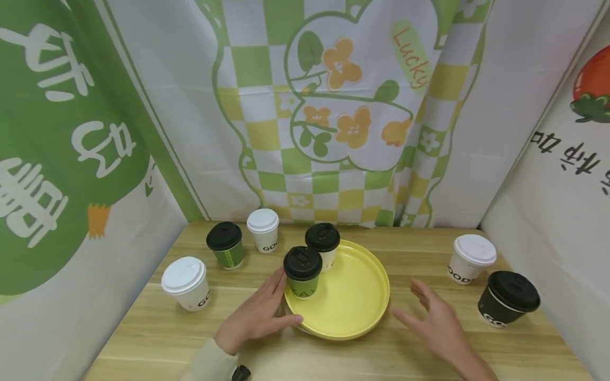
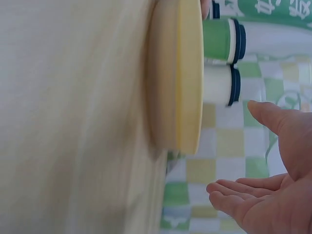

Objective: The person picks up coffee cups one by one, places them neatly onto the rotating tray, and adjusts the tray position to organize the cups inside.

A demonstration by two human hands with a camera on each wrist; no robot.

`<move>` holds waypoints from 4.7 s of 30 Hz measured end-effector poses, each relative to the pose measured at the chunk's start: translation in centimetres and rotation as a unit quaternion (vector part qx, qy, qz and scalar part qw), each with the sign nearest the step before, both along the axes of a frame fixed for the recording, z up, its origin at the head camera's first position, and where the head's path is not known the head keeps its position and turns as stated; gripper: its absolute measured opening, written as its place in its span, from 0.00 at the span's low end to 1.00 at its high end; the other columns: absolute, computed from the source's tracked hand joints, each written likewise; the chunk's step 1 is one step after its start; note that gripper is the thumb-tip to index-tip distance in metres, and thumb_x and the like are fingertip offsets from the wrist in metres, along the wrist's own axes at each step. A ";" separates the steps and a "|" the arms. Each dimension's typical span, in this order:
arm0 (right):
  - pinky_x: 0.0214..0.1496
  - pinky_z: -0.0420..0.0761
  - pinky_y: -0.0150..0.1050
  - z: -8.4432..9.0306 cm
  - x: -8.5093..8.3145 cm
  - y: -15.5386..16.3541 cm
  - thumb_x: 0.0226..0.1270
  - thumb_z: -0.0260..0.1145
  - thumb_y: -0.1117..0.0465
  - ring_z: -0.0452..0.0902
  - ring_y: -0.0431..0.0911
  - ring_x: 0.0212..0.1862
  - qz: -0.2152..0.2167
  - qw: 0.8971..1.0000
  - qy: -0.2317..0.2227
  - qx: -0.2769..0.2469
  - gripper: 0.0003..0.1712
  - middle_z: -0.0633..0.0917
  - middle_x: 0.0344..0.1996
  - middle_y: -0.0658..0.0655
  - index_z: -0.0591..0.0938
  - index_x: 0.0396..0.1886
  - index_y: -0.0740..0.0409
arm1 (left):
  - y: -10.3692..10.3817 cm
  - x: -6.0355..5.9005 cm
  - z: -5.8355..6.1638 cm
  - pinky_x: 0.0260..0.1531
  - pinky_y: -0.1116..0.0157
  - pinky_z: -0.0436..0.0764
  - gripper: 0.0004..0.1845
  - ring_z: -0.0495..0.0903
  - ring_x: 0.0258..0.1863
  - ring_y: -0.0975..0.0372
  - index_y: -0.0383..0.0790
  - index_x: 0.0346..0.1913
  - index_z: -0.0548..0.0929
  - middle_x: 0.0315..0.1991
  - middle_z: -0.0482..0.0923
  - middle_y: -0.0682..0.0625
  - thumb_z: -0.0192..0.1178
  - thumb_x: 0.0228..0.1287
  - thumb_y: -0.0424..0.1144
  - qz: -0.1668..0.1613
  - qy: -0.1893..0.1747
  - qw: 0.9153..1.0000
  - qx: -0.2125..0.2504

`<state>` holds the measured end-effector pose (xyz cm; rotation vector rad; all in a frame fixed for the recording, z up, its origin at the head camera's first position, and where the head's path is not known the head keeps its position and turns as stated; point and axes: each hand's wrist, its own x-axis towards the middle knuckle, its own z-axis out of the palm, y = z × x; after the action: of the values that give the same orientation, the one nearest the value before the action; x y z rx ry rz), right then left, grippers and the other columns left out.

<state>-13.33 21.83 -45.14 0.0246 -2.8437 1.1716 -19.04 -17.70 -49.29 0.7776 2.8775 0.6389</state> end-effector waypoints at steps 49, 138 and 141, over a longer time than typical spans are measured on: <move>0.63 0.74 0.73 -4.7 -0.1 18.2 0.69 0.67 0.31 0.67 0.80 0.70 -0.198 0.973 -0.110 0.036 0.57 0.73 0.69 0.82 0.66 0.73 0.77 | 0.9 0.7 0.7 0.85 0.45 0.53 0.58 0.45 0.86 0.41 0.26 0.84 0.46 0.86 0.38 0.31 0.51 0.75 0.71 0.021 -0.005 1.000 -0.013; 0.63 0.87 0.53 -3.7 -7.6 -16.5 0.56 0.85 0.56 0.87 0.55 0.60 0.164 0.971 0.060 -0.162 0.42 0.88 0.58 0.59 0.76 0.68 0.58 | 0.9 0.8 0.8 0.83 0.44 0.61 0.59 0.49 0.86 0.40 0.25 0.83 0.49 0.85 0.45 0.29 0.56 0.72 0.71 0.046 0.007 0.999 -0.027; 0.62 0.87 0.53 -4.0 -7.6 -16.8 0.56 0.85 0.56 0.87 0.55 0.59 0.167 0.972 0.067 -0.154 0.41 0.88 0.57 0.60 0.76 0.68 0.58 | 0.9 0.9 0.8 0.83 0.43 0.61 0.59 0.50 0.85 0.40 0.25 0.83 0.48 0.85 0.45 0.29 0.57 0.72 0.70 0.046 0.008 0.999 -0.025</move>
<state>-20.97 5.03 -49.10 0.5620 -2.5735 1.5915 -18.19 -16.76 -48.52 0.6501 2.9452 0.5712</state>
